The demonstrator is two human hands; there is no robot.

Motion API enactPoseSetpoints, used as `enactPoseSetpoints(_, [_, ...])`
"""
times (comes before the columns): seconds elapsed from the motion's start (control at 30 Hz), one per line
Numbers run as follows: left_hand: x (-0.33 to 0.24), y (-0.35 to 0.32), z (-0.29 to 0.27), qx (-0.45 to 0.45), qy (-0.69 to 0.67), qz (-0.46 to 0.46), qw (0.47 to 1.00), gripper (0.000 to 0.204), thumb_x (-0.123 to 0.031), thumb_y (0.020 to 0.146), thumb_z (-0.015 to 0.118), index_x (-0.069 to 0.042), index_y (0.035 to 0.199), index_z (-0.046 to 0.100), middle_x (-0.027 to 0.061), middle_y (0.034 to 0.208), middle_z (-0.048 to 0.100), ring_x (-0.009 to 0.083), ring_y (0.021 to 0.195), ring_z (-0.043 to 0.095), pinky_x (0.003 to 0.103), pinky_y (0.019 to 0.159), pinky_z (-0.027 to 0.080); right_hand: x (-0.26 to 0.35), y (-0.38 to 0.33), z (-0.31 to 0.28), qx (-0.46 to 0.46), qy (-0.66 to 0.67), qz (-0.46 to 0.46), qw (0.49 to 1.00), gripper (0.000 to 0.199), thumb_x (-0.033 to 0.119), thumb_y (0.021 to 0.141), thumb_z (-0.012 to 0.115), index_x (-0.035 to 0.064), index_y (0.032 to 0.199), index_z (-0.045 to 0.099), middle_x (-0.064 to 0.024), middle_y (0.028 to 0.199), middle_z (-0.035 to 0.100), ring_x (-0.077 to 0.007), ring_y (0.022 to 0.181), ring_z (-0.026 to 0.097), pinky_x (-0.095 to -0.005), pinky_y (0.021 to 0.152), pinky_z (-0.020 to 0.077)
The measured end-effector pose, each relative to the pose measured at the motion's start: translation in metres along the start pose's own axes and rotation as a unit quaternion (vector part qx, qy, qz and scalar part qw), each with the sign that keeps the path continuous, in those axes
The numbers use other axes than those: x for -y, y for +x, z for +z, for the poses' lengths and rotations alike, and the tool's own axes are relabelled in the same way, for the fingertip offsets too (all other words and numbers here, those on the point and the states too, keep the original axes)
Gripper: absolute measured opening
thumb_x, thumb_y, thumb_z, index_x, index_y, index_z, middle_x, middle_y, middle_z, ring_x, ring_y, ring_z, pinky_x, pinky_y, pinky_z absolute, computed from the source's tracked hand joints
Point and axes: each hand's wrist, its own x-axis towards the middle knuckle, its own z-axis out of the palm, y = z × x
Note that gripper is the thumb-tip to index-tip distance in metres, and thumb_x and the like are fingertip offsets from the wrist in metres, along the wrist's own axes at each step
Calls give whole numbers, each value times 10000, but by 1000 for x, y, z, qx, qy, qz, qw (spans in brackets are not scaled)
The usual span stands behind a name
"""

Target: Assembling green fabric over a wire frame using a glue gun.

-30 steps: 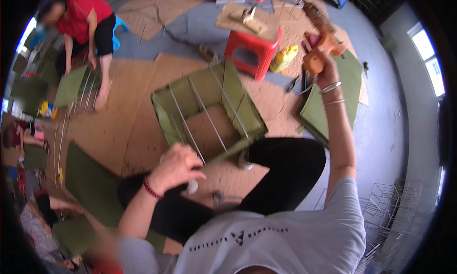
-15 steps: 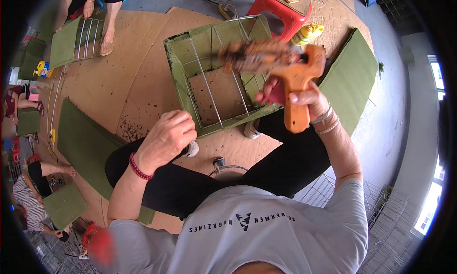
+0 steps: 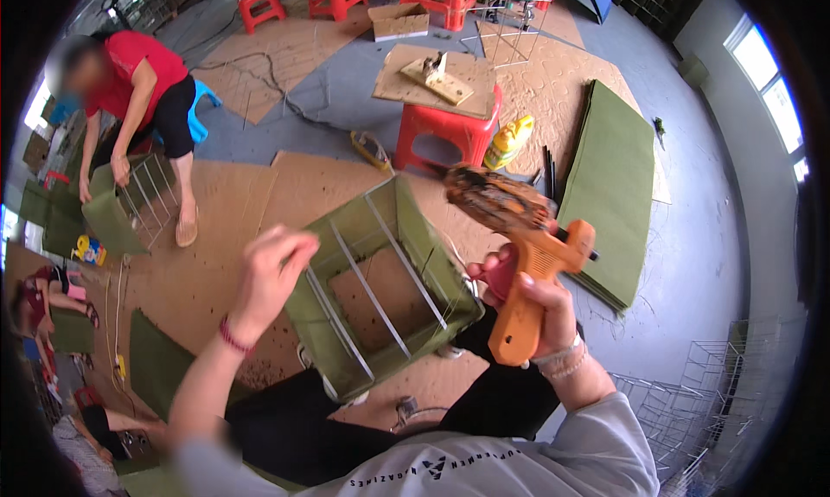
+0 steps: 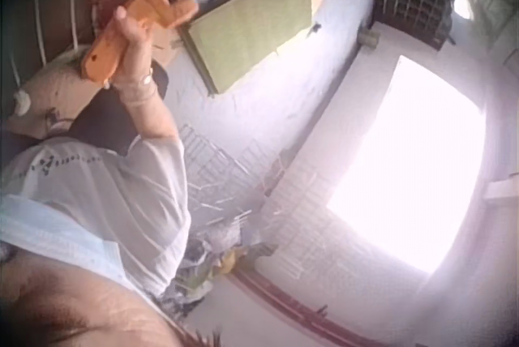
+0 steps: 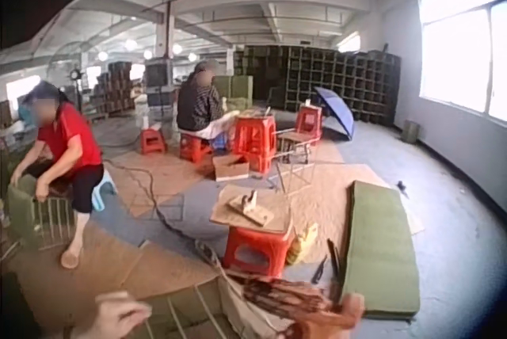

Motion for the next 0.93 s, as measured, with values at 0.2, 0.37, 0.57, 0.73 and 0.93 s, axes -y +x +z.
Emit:
enactPoseSetpoints(0.2, [56,220,160,115,225,188,949,123,-145,823,564,-33,789,603,129,834,570,319,784,610,405,696,494,46,-11,-25,-139,105,-161,971,383,154,804,596,45,1143,455,-86,1068,521,-232,1087,494,-277,692,453])
enactPoseSetpoints(0.37, [116,324,319,100,441,232,861,252,-100,831,503,-59,1065,587,67,1054,563,230,1038,548,358,804,479,63,-14,-57,-197,189,-179,945,399,152,759,627,51,1110,466,-101,1038,546,-270,1055,529,-301,664,470])
enactPoseSetpoints(0.57, [146,403,390,154,536,252,791,492,-159,913,411,-150,1399,332,63,1436,375,266,1278,411,513,989,353,85,-4,-83,-262,234,-205,914,458,109,721,646,37,1129,453,-117,1033,558,-302,1033,570,-329,608,502])
enactPoseSetpoints(0.73, [136,436,393,327,521,222,757,745,-67,737,631,-93,1402,298,135,1448,340,297,1306,375,464,999,365,97,10,-112,-180,283,-204,920,481,69,712,636,67,1151,438,-97,1048,540,-296,1058,553,-360,623,491])
enactPoseSetpoints(0.93, [53,407,347,384,438,197,789,868,-100,685,699,-114,1430,253,176,1479,251,293,1387,220,364,1122,233,102,5,-119,-86,324,-200,921,533,68,671,685,98,1116,393,-88,1040,503,-320,1065,519,-371,603,481])
